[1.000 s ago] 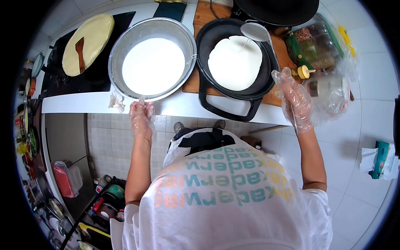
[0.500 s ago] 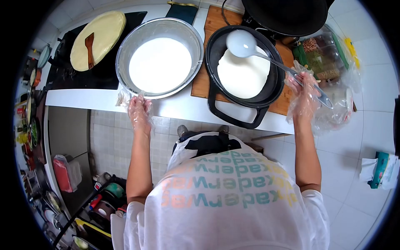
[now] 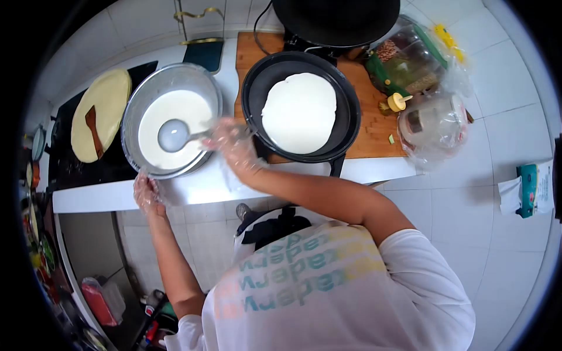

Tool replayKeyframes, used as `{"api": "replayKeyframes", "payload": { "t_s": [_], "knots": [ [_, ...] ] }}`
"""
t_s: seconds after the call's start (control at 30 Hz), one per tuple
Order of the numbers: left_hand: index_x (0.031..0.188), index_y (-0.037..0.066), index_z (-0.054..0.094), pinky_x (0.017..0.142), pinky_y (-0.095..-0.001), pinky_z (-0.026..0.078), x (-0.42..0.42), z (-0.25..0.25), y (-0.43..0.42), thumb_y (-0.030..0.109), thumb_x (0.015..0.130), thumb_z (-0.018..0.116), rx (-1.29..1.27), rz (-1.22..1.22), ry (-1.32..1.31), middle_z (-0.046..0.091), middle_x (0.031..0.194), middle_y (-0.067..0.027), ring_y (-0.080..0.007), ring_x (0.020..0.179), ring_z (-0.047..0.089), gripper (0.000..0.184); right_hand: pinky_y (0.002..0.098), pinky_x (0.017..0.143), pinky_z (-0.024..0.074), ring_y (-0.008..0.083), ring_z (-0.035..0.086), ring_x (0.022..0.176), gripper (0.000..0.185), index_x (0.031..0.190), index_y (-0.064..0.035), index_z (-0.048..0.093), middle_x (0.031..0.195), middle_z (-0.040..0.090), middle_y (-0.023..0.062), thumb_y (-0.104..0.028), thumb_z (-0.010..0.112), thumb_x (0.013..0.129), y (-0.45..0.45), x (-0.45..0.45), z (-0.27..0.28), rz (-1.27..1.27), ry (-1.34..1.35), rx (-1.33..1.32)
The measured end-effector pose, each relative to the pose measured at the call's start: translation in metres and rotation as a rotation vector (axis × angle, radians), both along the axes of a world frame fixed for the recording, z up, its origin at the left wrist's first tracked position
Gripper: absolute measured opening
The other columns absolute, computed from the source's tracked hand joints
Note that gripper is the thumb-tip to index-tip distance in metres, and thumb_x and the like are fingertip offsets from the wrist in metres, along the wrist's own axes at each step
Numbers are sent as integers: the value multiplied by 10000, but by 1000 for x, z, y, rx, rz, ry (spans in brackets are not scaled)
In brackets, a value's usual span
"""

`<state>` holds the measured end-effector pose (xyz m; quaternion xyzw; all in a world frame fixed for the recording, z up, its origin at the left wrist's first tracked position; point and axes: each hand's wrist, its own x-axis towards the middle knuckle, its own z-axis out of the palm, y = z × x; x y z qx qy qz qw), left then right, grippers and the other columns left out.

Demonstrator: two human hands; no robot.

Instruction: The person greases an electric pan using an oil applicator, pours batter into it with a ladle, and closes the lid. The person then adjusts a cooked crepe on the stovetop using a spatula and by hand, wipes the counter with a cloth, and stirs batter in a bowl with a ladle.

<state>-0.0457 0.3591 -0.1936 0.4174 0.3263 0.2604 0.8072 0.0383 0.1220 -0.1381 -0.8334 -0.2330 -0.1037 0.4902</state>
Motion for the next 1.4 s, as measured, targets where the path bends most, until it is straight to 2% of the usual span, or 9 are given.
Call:
{"api": "replayKeyframes", "payload": {
  "t_s": [0.07,0.23,0.33,0.6,0.73,0.9,1.27,1.33,1.4],
  "knots": [
    [975,31,555,496,-140,416,1,2,0,126,839,537,-23,28,-3,568,785,-5,-62,599,496,167,211,672,450,92,512,802,258,992,-77,474,931,492,18,-145,616,787,7,-13,12,127,580,450],
    [930,74,533,505,-155,393,-16,13,-23,250,853,535,-56,78,133,521,774,8,-64,668,498,193,223,622,427,106,482,699,434,1164,-99,409,859,488,47,-145,598,776,-17,-58,19,275,651,432],
    [897,101,523,485,-150,368,-40,-1,-54,289,867,509,-149,54,63,510,740,21,-55,626,485,191,259,579,456,140,551,723,382,1129,-74,448,863,537,73,-202,569,790,-43,-58,21,263,786,-246],
    [778,148,525,423,-147,350,-63,-12,-178,343,854,525,-381,-232,279,506,612,54,-40,514,471,210,295,704,461,151,564,814,335,1048,-44,536,872,572,62,-298,514,832,-167,12,131,1039,912,-650],
    [838,125,538,699,-273,457,-64,3,-241,454,819,539,-554,-313,216,559,799,-13,-143,767,548,330,274,704,482,135,583,762,218,984,-56,565,841,603,33,-189,601,815,-244,113,263,322,567,124],
    [992,65,511,833,-353,431,-59,41,-309,530,805,501,-662,-305,51,538,986,-80,-232,942,514,501,326,855,419,256,564,965,404,1043,-44,571,1011,601,150,-368,531,803,-320,240,334,-315,-468,-86],
    [899,63,499,797,-345,423,-38,68,-389,499,852,430,-719,-66,-86,513,800,-66,-222,806,504,444,305,966,318,203,468,1079,597,1195,-9,475,1168,510,100,-457,510,801,-358,468,351,-87,-54,-21],
    [786,91,476,608,-307,383,-27,57,-396,501,858,418,-774,93,-154,438,670,-40,-177,615,417,420,261,509,392,139,459,526,421,952,-49,574,608,511,43,-444,481,839,-335,411,363,-151,-77,50],
    [735,118,501,559,-301,403,-27,59,-397,509,852,427,-752,25,-176,450,584,6,-141,537,431,414,242,501,389,119,455,539,394,952,-58,572,608,486,30,-426,481,846,-324,407,367,-128,-16,108]
  ]
}}
